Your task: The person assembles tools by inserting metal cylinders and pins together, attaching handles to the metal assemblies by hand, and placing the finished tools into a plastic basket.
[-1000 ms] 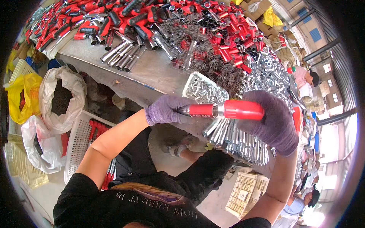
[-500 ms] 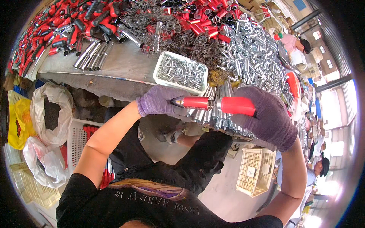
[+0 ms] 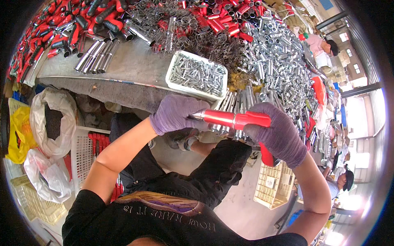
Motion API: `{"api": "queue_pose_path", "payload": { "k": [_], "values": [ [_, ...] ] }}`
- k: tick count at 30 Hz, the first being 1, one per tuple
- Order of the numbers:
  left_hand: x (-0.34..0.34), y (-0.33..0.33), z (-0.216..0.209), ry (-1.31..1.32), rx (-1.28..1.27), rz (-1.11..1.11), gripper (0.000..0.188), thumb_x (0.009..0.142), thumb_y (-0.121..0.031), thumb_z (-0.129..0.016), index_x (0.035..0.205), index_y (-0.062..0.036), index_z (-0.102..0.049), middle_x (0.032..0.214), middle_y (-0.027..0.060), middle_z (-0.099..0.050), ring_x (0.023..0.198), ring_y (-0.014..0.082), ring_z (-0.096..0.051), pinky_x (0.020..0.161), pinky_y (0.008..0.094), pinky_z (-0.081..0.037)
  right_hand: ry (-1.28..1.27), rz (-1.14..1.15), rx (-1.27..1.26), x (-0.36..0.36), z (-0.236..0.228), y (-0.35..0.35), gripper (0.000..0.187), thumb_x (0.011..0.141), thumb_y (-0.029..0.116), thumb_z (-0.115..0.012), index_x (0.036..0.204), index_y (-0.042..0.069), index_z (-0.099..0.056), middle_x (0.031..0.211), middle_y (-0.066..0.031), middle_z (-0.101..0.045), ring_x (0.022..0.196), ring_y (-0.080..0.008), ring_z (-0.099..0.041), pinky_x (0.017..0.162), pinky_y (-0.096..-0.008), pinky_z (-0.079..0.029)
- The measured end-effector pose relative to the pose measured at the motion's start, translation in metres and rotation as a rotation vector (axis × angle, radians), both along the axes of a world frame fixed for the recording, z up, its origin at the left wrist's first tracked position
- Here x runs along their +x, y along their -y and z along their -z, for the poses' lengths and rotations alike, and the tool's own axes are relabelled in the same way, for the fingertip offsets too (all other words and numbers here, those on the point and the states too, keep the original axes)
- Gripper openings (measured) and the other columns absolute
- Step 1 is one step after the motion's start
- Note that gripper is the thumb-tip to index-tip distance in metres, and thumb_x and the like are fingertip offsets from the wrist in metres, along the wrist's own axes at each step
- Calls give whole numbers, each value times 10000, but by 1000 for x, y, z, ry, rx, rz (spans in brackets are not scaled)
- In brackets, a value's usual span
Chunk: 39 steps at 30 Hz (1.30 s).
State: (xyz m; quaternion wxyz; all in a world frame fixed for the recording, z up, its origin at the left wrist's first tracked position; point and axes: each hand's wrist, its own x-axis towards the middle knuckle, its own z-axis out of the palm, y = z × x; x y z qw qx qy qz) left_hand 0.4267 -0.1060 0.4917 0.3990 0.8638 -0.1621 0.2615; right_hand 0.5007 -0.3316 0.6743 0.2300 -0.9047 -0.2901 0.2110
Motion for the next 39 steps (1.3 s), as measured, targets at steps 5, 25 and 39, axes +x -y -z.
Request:
{"api": "queue_pose_path", "payload": {
  "k": [5,25,39],
  "values": [
    [-4,-6,-7,-87,-109,49,510,700,-436,-741,1059,-102,-604,839,68,-646,771,294,-632,677,370,-495,150,-194,-51,-7,-17,-25,398,728,308,-721,1018,58,-613,876,-144,-640,801,-332,-635,726,-370,-500],
    [7,-34,-12,-346,-204,334,415,721,-357,-760,987,-87,-589,768,89,-599,729,331,-606,626,371,-488,511,-599,-232,-9,-22,-44,351,723,324,-735,975,101,-637,810,-124,-639,743,-327,-636,665,-387,-508],
    [0,-41,-23,-502,-132,507,333,804,-391,-658,970,-113,-581,832,102,-633,745,320,-625,649,408,-491,463,-580,-224,-9,-17,-46,360,718,330,-748,934,64,-636,840,-130,-640,762,-324,-641,687,-368,-507]
  ]
}}
